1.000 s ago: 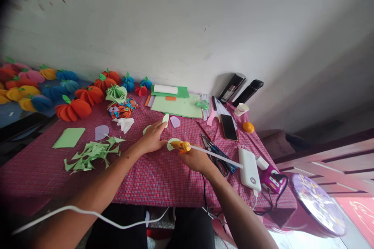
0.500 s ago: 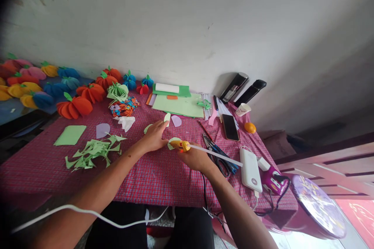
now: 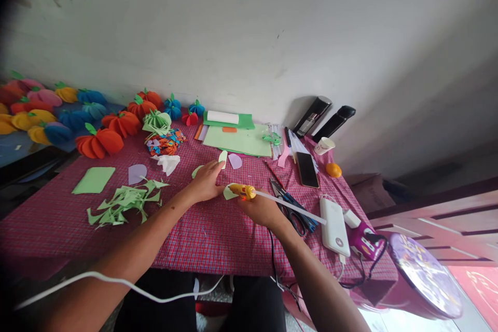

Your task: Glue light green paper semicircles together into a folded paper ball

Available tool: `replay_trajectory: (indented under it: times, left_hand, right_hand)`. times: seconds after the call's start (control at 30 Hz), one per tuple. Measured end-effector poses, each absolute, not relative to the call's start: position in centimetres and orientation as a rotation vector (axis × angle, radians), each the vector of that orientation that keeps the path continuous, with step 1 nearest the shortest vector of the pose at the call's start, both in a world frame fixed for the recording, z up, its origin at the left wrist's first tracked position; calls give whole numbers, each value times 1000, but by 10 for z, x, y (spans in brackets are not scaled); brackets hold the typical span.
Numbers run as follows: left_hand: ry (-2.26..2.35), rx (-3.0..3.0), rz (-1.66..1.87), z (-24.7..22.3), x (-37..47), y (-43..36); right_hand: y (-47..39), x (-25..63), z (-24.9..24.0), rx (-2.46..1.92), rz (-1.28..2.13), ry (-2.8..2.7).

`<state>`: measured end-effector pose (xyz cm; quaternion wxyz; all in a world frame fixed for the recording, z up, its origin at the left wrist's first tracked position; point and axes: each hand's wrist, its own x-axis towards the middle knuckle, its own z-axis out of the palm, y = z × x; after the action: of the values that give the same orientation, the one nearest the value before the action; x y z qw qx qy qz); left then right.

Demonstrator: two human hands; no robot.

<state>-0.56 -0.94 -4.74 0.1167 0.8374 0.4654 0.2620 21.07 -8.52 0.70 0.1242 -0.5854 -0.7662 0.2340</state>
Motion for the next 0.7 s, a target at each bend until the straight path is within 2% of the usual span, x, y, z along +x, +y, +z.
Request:
replay_trajectory:
  times: [0.7]
  left_hand:
    - [1382,2461,750,-44,-6,-11]
  right_hand:
    - [-80,207,11,-1771,559,-2380]
